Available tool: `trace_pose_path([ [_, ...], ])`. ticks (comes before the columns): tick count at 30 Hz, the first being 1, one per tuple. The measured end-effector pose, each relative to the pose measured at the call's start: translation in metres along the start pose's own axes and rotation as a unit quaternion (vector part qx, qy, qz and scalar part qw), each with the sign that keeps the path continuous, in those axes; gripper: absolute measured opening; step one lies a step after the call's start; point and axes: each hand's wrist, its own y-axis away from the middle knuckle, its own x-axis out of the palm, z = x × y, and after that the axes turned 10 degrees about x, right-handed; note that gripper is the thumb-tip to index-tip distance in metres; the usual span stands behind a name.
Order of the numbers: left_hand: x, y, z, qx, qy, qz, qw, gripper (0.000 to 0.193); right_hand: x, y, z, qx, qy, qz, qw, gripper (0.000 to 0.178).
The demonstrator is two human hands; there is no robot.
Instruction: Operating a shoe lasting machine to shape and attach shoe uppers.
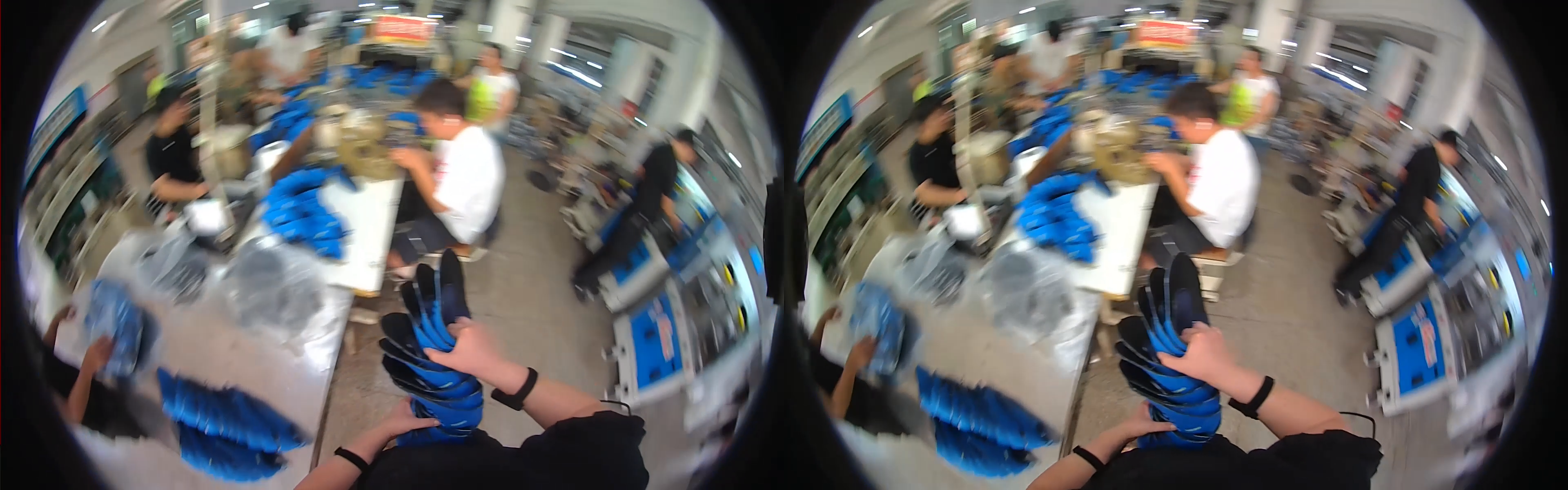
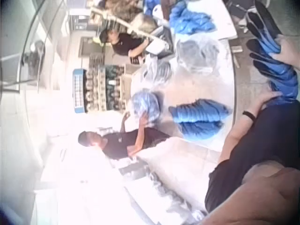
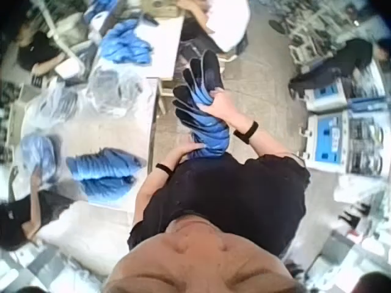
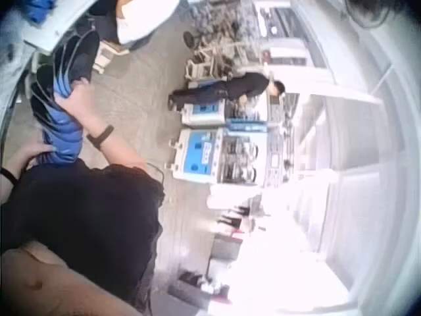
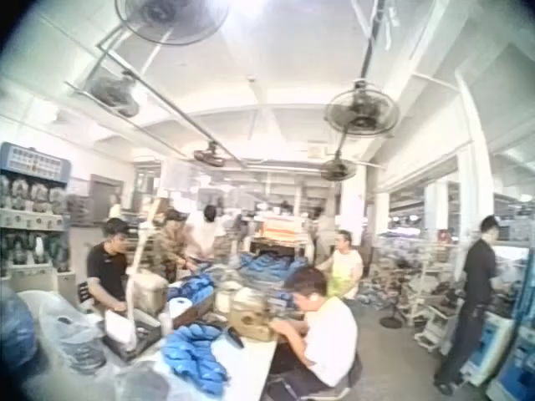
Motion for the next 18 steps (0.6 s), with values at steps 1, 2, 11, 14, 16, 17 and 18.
trace_pose_path([
  [1,0.013,-0.01,0.011,0.014,0.021,0.03,0.999,0.093,-0.01,0.013,-0.02,0.019,0.004,-0.017,1.0,0.054],
  [2,0.027,-0.022,0.021,0.025,0.043,0.06,0.997,0.089,-0.018,0.024,-0.043,0.057,0.024,-0.009,0.998,0.054],
  [11,0.238,-0.127,-0.006,-0.086,0.049,0.34,0.935,0.065,-0.132,0.178,-0.238,0.248,0.078,-0.189,0.947,0.051],
  [14,0.317,-0.175,0.045,-0.114,0.017,0.427,0.897,0.073,-0.175,0.238,-0.305,0.361,0.089,-0.212,0.904,0.054],
  [16,0.381,-0.196,0.042,-0.149,0.044,0.461,0.874,0.077,-0.195,0.282,-0.36,0.424,0.076,-0.236,0.871,0.057],
  [17,0.405,-0.207,0.043,-0.156,0.034,0.487,0.858,0.077,-0.204,0.299,-0.381,0.461,0.069,-0.245,0.85,0.058],
  [18,0.427,-0.22,0.045,-0.169,0.03,0.497,0.851,0.079,-0.215,0.314,-0.399,0.497,0.061,-0.253,0.828,0.059],
])
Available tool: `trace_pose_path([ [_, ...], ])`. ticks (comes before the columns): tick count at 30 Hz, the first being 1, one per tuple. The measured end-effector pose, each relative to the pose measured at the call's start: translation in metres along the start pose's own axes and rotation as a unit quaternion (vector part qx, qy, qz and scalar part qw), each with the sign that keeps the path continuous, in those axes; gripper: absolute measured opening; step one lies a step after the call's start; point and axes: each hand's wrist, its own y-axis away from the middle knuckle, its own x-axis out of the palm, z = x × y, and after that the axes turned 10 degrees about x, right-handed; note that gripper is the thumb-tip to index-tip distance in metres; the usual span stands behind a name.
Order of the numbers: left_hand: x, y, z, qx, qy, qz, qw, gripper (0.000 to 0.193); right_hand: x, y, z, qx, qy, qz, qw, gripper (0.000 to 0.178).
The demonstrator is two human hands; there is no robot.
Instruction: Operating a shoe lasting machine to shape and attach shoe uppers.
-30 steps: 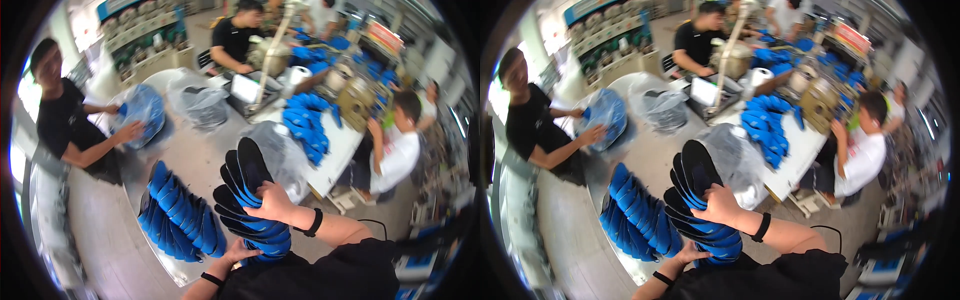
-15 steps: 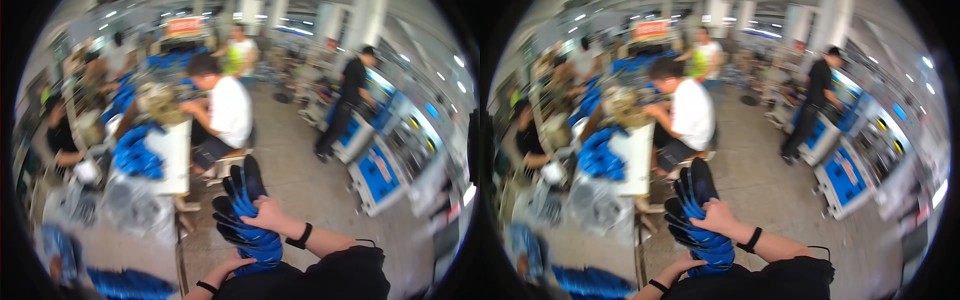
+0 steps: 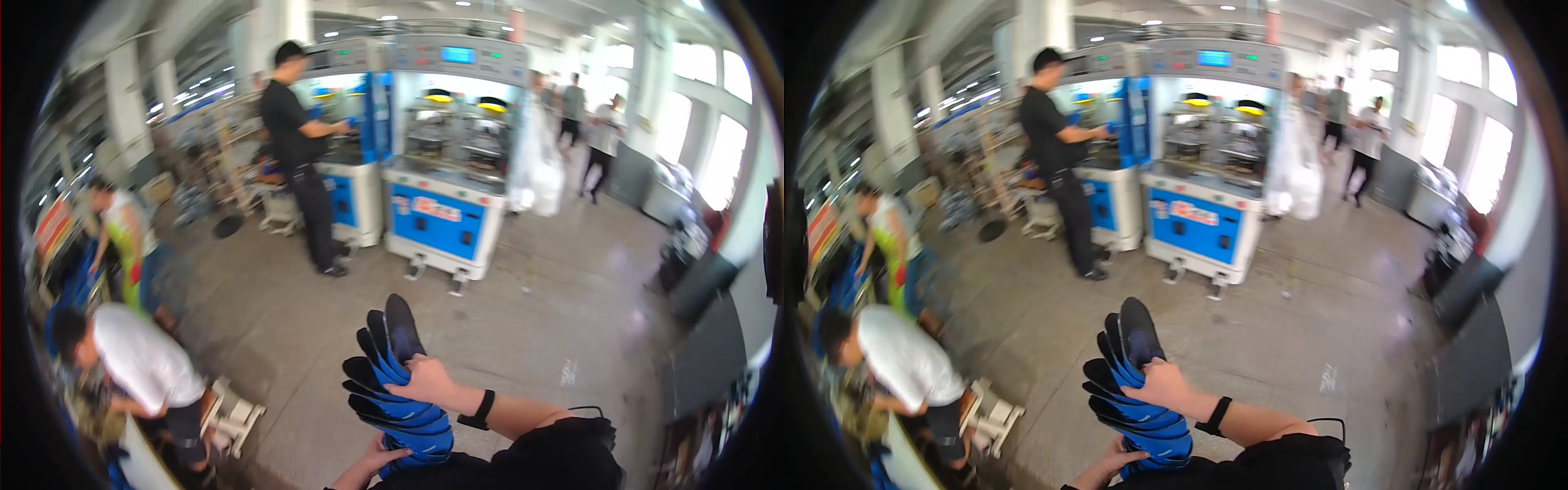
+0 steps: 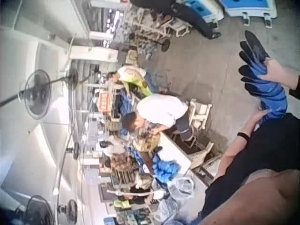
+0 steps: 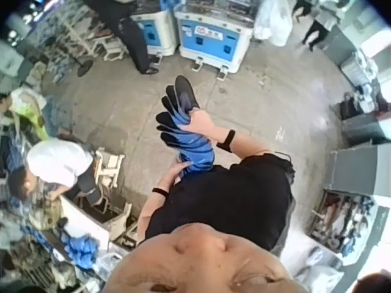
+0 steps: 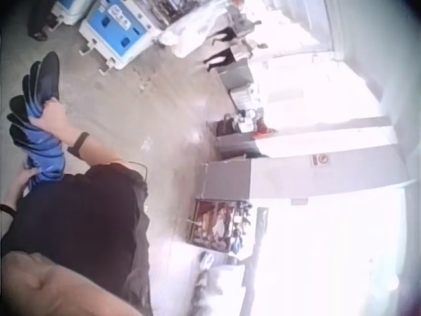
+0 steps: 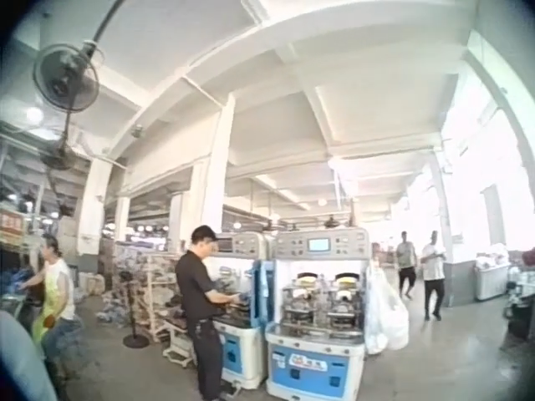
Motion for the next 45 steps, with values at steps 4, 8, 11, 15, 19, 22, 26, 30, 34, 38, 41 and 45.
trace_pose_path([
  [4,0.027,-0.098,-0.031,-0.095,-0.028,0.034,0.994,0.088,-0.033,-0.045,-0.075,0.072,-0.022,-0.009,0.997,0.064],
  [8,0.036,-0.181,-0.032,-0.108,-0.095,0.124,0.982,0.09,-0.065,-0.074,-0.121,0.136,-0.006,-0.027,0.99,0.063],
  [11,0.03,-0.246,-0.01,-0.133,-0.097,0.178,0.97,0.093,-0.07,-0.09,-0.162,0.178,0.001,-0.063,0.982,0.064],
  [15,0.034,-0.324,-0.013,-0.135,-0.09,0.247,0.955,0.091,-0.086,-0.13,-0.193,0.249,0.013,-0.09,0.964,0.069],
  [19,0.042,-0.405,-0.054,-0.195,-0.124,0.269,0.935,0.089,-0.096,-0.187,-0.216,0.301,0.05,-0.117,0.945,0.068],
  [22,0.032,-0.48,-0.079,-0.212,-0.129,0.301,0.921,0.095,-0.096,-0.247,-0.231,0.298,0.074,-0.168,0.937,0.065],
  [26,0.002,-0.575,-0.111,-0.172,-0.091,0.321,0.927,0.091,-0.111,-0.346,-0.233,0.327,0.127,-0.16,0.923,0.065],
  [30,-0.023,-0.664,-0.168,-0.162,-0.064,0.301,0.938,0.09,-0.117,-0.451,-0.25,0.316,0.12,-0.188,0.922,0.064],
  [34,-0.054,-0.765,-0.214,-0.122,-0.142,0.33,0.925,0.093,-0.114,-0.54,-0.274,0.369,0.07,-0.233,0.897,0.063],
  [38,-0.059,-0.863,-0.286,-0.088,-0.235,0.341,0.906,0.087,-0.105,-0.611,-0.322,0.432,-0.102,-0.272,0.854,0.055],
  [41,-0.061,-0.941,-0.334,-0.092,-0.299,0.354,0.881,0.082,-0.088,-0.676,-0.364,0.449,-0.159,-0.301,0.826,0.057],
  [45,-0.07,-1.08,-0.375,-0.058,-0.475,0.376,0.794,0.089,-0.082,-0.775,-0.435,0.458,-0.238,-0.333,0.789,0.059],
])
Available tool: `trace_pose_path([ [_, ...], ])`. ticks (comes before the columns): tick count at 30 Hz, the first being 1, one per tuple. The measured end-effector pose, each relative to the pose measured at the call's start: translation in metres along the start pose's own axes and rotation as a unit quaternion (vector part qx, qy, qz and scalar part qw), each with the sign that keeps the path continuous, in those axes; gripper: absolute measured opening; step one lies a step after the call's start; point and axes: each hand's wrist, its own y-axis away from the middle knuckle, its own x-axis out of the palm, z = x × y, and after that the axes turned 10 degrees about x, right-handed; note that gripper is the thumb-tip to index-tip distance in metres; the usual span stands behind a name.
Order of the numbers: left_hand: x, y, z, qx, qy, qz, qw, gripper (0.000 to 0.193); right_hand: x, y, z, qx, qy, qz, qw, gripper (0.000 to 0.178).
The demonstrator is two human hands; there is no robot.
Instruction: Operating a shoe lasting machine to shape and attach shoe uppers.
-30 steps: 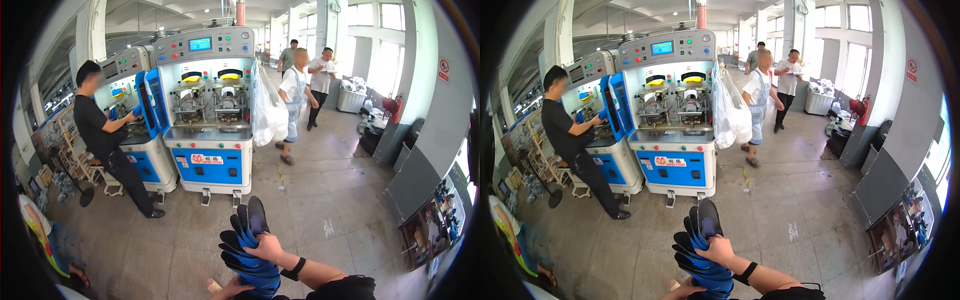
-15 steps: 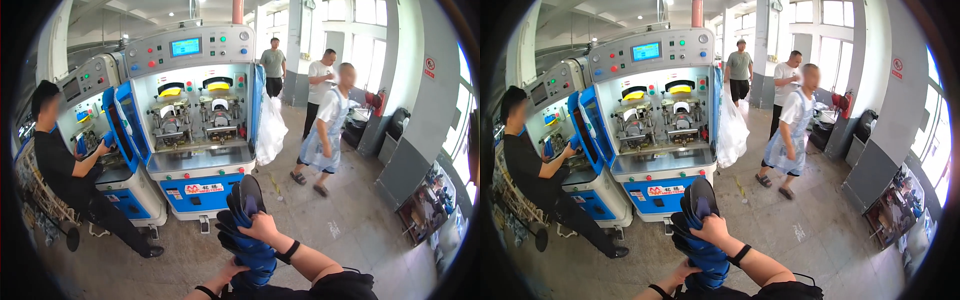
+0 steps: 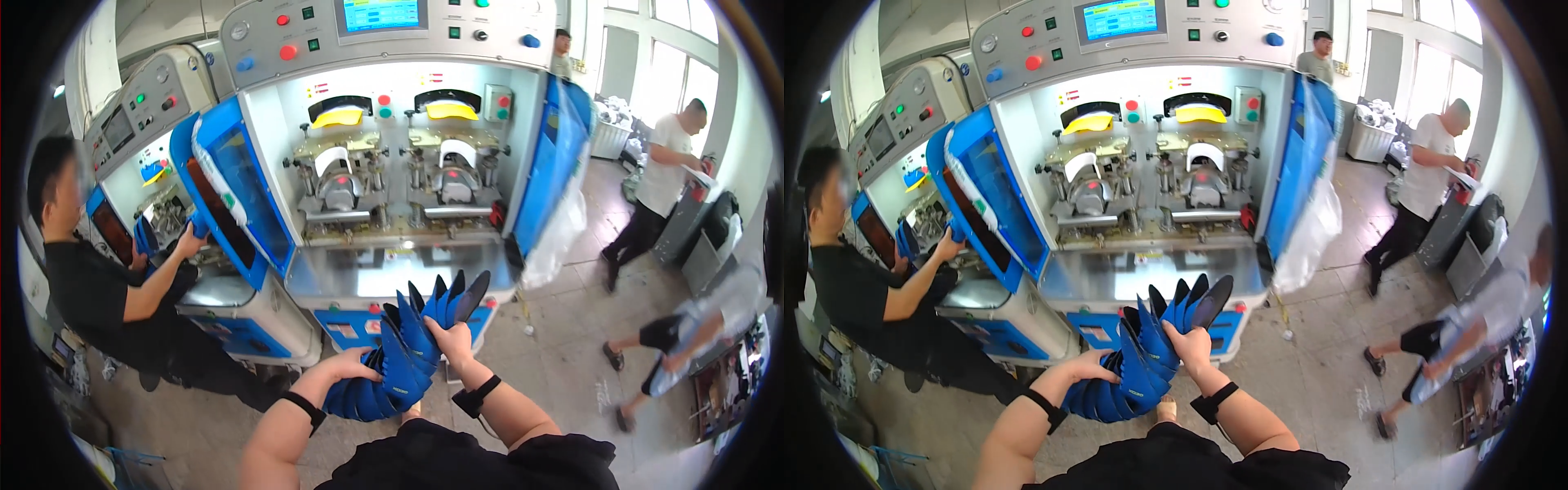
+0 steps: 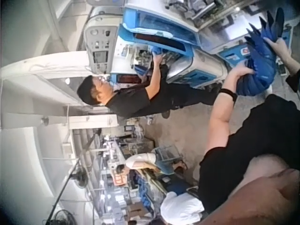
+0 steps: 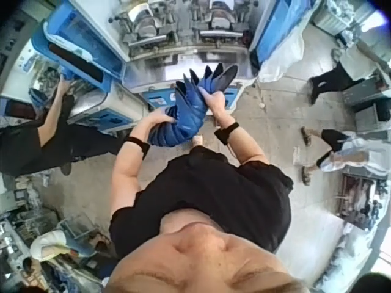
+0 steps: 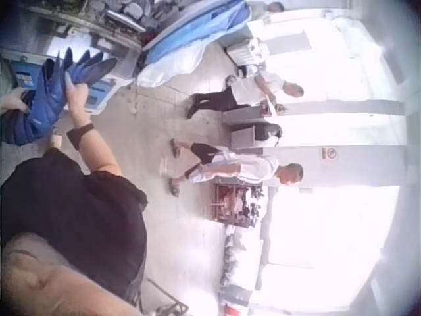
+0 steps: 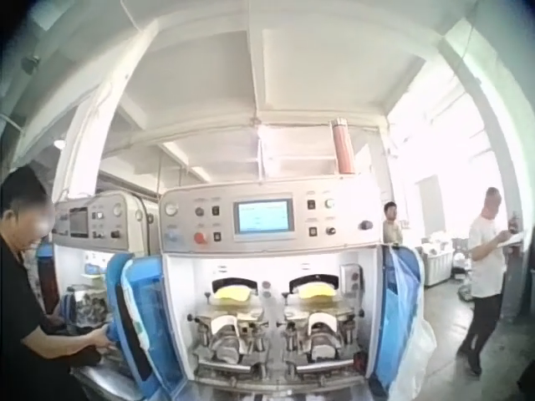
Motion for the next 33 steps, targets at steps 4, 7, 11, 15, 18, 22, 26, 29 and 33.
trace_pose_path([
  [4,-0.111,-0.085,-0.031,-0.003,-0.077,0.055,0.996,0.081,0.041,-0.088,0.023,0.044,-0.07,-0.017,0.996,0.064],
  [7,-0.177,-0.147,-0.028,0.054,-0.216,0.055,0.973,0.079,0.072,-0.14,0.039,0.042,-0.122,-0.043,0.991,0.063],
  [11,-0.183,-0.223,-0.043,0.017,-0.422,-0.049,0.905,0.06,0.079,-0.202,0.01,0.107,-0.193,0.017,0.975,0.049],
  [15,-0.185,-0.266,0.022,0.087,-0.398,-0.182,0.895,0.038,0.074,-0.238,0.012,0.207,-0.195,0.118,0.951,0.041],
  [18,-0.18,-0.276,0.014,0.128,-0.379,-0.205,0.893,0.039,0.064,-0.241,0.014,0.188,-0.175,0.05,0.965,0.04],
  [22,-0.178,-0.269,0.022,0.285,-0.3,-0.298,0.86,0.028,0.047,-0.223,0.024,0.202,-0.172,-0.026,0.964,0.034],
  [26,-0.169,-0.224,-0.026,0.431,-0.032,-0.213,0.876,0.014,0.013,-0.181,0.029,0.157,-0.335,-0.023,0.929,0.035],
  [29,-0.163,-0.216,-0.024,0.108,0.292,0.133,0.941,0.049,0.012,-0.142,0.074,0.122,-0.505,0.075,0.851,0.039],
  [33,-0.158,-0.235,-0.056,0.086,0.568,0.286,0.767,0.072,0.046,-0.123,0.118,0.018,-0.622,0.329,0.71,0.051],
])
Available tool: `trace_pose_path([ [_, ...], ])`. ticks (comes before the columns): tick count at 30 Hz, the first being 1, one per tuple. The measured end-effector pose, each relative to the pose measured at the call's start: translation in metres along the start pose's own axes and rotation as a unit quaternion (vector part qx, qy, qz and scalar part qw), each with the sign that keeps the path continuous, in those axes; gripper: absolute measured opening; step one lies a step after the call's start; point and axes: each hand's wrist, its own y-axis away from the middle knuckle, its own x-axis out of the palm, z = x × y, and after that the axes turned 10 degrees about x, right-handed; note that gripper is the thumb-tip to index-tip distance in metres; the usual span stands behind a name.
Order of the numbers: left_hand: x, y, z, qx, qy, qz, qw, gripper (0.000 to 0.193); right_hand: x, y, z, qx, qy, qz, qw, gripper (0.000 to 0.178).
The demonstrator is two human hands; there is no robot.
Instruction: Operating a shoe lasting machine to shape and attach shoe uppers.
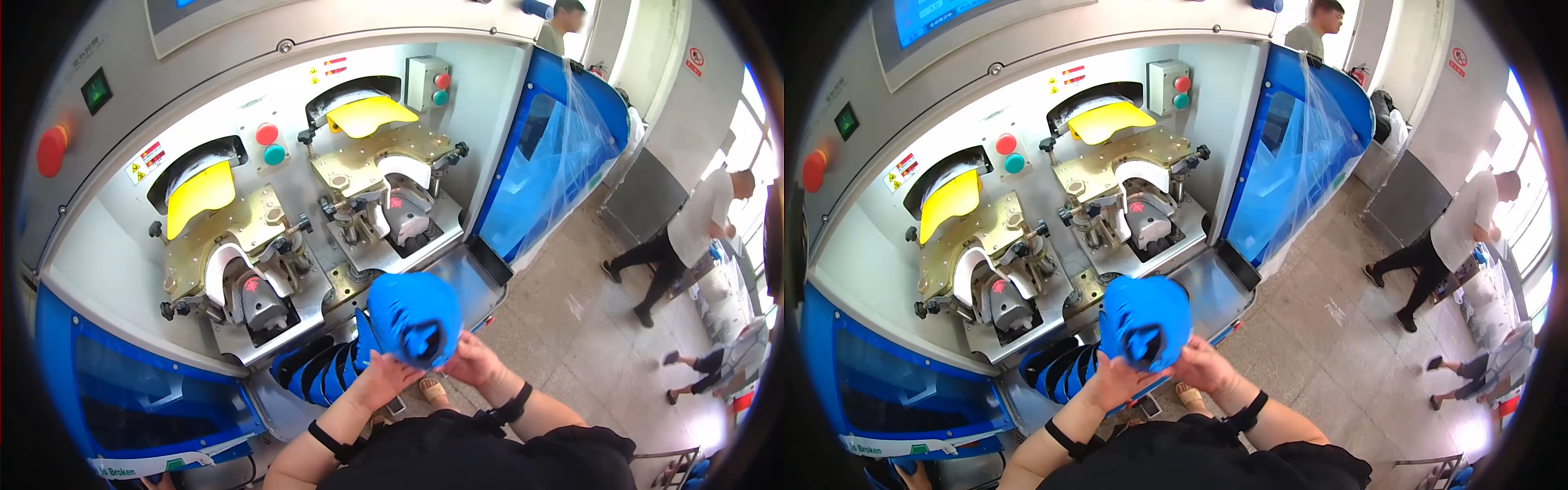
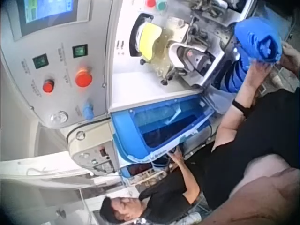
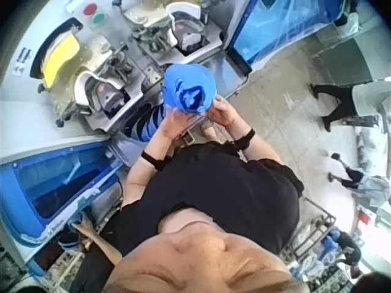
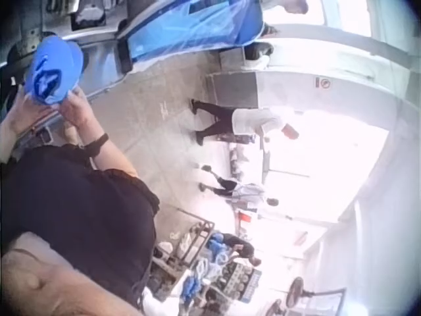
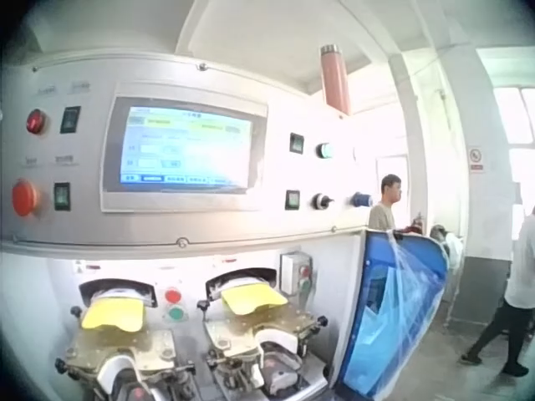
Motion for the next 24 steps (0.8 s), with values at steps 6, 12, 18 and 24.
trace_pose_path([
  [6,0.018,-0.019,-0.05,0.16,0.118,-0.141,0.97,0.065,0.018,-0.026,0.006,-0.165,0.419,-0.3,0.841,0.054],
  [12,0.037,-0.035,-0.042,0.238,0.013,-0.22,0.946,0.064,0.033,-0.029,0.057,-0.354,0.756,-0.027,0.549,0.05],
  [18,0.055,-0.036,-0.056,0.298,0.05,-0.131,0.944,0.07,0.047,-0.054,0.108,-0.42,0.68,-0.017,0.601,0.048],
  [24,0.052,-0.005,-0.048,0.354,-0.013,-0.169,0.92,0.051,0.112,-0.146,0.227,-0.411,0.714,-0.086,0.56,0.031],
])
